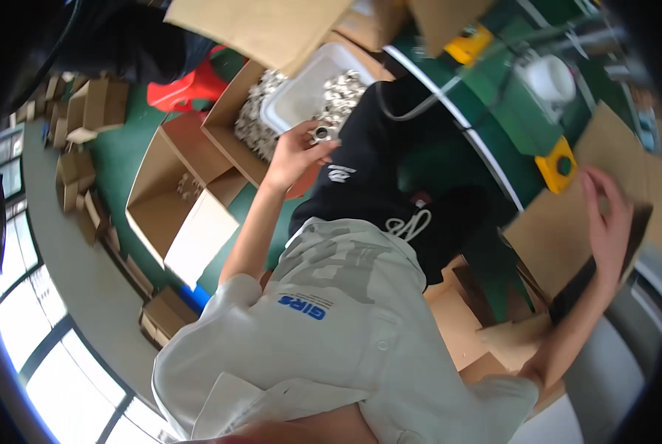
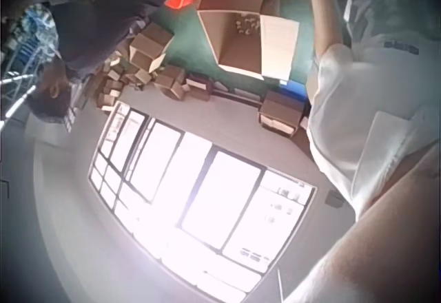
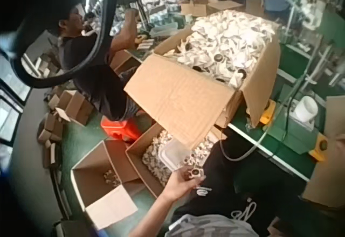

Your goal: Assembling small plastic housing components using a pneumatic assembly machine at a factory station.

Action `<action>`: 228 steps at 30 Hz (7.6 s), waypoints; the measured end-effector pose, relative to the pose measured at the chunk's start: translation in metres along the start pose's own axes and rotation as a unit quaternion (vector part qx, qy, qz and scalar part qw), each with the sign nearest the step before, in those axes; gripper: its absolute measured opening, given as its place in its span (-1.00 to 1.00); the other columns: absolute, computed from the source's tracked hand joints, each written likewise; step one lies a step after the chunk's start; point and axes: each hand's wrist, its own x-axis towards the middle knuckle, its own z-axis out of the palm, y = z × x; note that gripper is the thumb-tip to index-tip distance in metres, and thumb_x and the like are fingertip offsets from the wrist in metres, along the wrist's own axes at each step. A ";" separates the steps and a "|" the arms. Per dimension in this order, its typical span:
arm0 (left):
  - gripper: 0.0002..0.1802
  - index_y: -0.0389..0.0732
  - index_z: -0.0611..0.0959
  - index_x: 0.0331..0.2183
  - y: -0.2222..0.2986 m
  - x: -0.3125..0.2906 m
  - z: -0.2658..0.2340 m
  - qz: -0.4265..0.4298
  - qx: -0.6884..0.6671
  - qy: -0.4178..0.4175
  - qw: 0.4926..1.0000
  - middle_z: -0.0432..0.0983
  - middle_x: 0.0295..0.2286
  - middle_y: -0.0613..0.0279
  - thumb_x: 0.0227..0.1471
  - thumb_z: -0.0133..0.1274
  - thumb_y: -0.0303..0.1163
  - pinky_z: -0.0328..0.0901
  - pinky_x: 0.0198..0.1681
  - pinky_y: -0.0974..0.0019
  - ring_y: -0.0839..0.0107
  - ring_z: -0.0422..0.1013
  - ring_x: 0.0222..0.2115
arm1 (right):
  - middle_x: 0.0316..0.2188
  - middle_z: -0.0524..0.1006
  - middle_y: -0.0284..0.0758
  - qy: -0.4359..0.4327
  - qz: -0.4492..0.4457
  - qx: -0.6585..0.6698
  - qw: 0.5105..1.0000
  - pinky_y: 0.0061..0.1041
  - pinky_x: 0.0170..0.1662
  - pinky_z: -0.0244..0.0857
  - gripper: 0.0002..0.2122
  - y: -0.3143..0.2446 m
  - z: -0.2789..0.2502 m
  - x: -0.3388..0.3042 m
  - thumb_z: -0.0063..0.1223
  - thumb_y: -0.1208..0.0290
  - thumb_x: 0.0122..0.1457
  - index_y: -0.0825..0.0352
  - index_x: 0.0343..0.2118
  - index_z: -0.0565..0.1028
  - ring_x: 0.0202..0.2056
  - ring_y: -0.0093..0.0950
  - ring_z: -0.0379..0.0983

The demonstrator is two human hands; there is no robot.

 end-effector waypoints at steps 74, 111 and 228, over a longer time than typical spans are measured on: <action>-0.65 -0.35 0.57 -0.02 0.270 0.016 0.193 0.309 0.343 -0.367 0.808 0.54 -0.39 0.27 0.13 0.11 -0.51 0.30 -0.33 0.57 0.59 0.39 -0.42 | -0.36 0.52 -0.46 0.135 -0.030 0.244 0.960 -0.73 -0.42 0.20 -0.66 -0.099 -0.007 -0.015 0.14 0.56 0.13 0.28 0.00 0.49 -0.49 -0.67 0.33; -0.47 -0.43 0.33 0.13 0.126 0.008 0.124 0.062 -0.148 -0.445 0.881 0.55 -0.43 -0.17 0.16 0.01 -0.46 0.31 -0.70 0.53 0.43 0.38 -0.74 | -0.43 0.46 -0.30 0.023 0.110 0.577 0.809 -0.69 -0.45 0.20 -0.78 -0.072 0.022 0.065 0.08 0.51 0.18 0.34 -0.10 0.45 -0.50 -0.57 0.34; -0.54 -0.31 0.49 -0.08 0.170 0.041 0.219 0.195 0.079 -0.276 0.938 0.52 -0.59 0.23 -0.02 0.27 -0.46 0.22 -0.61 0.55 0.61 0.35 -0.66 | -0.55 0.54 -0.33 0.205 -0.008 0.320 0.925 -0.63 -0.50 0.19 -0.81 -0.152 0.140 -0.101 0.12 0.73 -0.10 0.41 -0.37 0.59 -0.58 -0.50 0.33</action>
